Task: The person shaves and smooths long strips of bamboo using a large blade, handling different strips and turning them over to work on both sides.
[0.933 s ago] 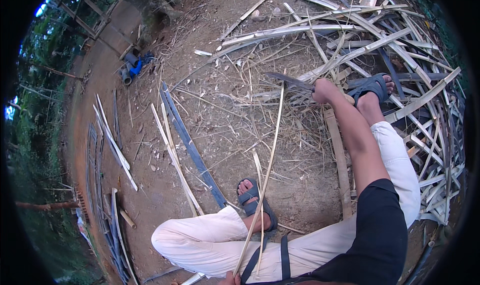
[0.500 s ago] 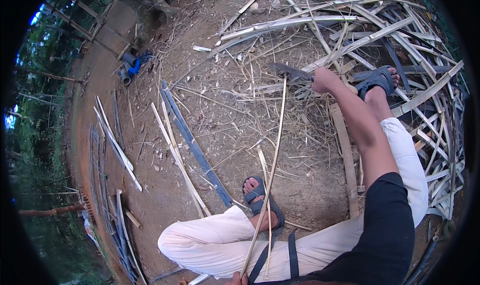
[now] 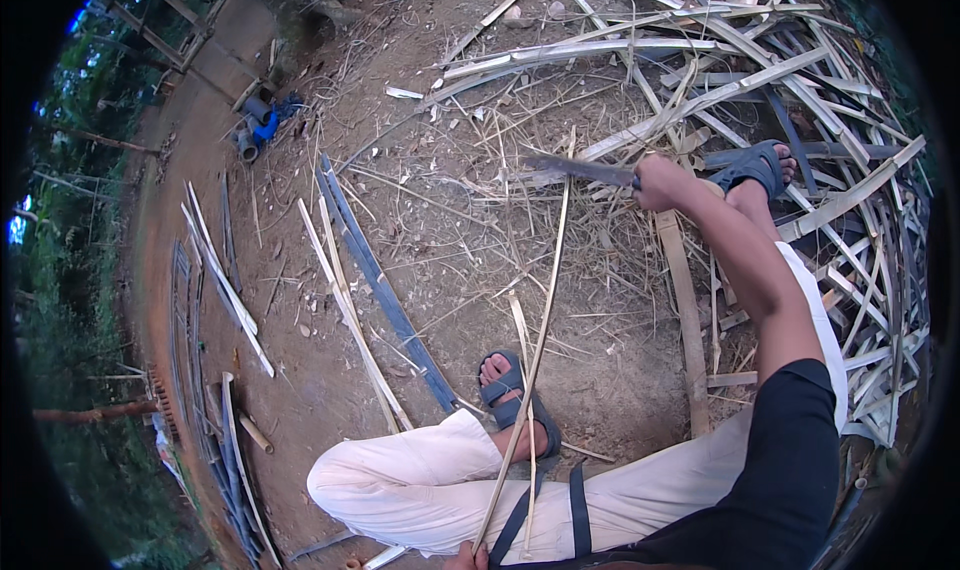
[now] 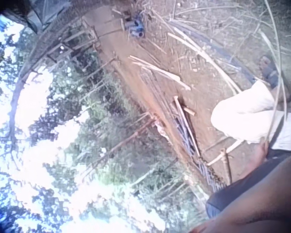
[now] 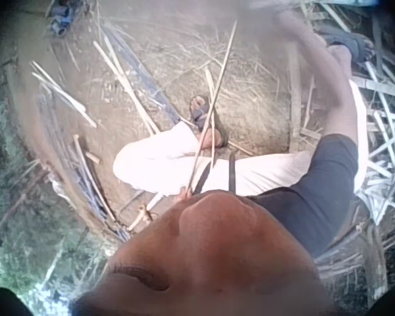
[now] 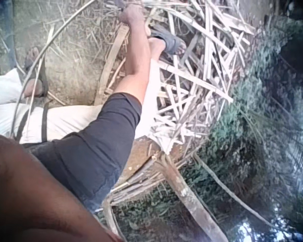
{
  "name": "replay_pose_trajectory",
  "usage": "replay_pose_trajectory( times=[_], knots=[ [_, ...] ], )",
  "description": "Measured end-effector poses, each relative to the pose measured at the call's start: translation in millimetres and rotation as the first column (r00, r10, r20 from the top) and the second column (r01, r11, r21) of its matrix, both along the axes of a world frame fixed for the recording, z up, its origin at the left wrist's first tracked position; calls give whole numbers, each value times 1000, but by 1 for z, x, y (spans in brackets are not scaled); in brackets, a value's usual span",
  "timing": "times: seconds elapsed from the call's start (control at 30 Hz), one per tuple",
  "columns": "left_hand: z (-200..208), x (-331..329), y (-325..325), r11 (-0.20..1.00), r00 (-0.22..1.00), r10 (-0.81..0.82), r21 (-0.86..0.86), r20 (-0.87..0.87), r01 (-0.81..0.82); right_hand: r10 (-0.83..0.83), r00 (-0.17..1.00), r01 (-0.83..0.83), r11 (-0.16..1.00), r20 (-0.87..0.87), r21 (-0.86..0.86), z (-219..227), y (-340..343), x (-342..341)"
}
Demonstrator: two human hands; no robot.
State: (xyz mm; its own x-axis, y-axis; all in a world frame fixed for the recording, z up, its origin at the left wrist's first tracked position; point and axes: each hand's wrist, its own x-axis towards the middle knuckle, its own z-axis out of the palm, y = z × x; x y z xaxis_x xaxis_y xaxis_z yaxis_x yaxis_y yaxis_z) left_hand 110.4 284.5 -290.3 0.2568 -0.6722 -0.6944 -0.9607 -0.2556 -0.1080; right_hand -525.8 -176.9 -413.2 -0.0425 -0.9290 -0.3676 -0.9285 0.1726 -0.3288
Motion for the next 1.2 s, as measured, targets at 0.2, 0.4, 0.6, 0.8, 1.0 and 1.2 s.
replay_pose_trajectory(
  times=[0.2,0.4,0.6,0.8,1.0,1.2],
  knots=[
    [54,-58,-41,988,983,150,-26,-104,-154,76,997,-77,996,8,46,8,28,13],
    [34,-26,-36,939,936,339,91,-95,-331,-202,979,202,979,8,18,-26,-23,-17],
    [107,-59,-121,907,967,-250,339,-43,250,-117,972,100,991,203,90,-7,40,70],
    [111,-181,-280,937,882,-254,-326,-397,123,-574,655,554,807,491,204,-3,119,134],
    [-58,-280,-383,855,494,518,408,-698,-320,-563,660,598,794,497,106,59,154,142],
    [-58,-271,-395,620,120,782,783,-611,-53,-228,915,309,926,333,-215,101,217,145]
  ],
)
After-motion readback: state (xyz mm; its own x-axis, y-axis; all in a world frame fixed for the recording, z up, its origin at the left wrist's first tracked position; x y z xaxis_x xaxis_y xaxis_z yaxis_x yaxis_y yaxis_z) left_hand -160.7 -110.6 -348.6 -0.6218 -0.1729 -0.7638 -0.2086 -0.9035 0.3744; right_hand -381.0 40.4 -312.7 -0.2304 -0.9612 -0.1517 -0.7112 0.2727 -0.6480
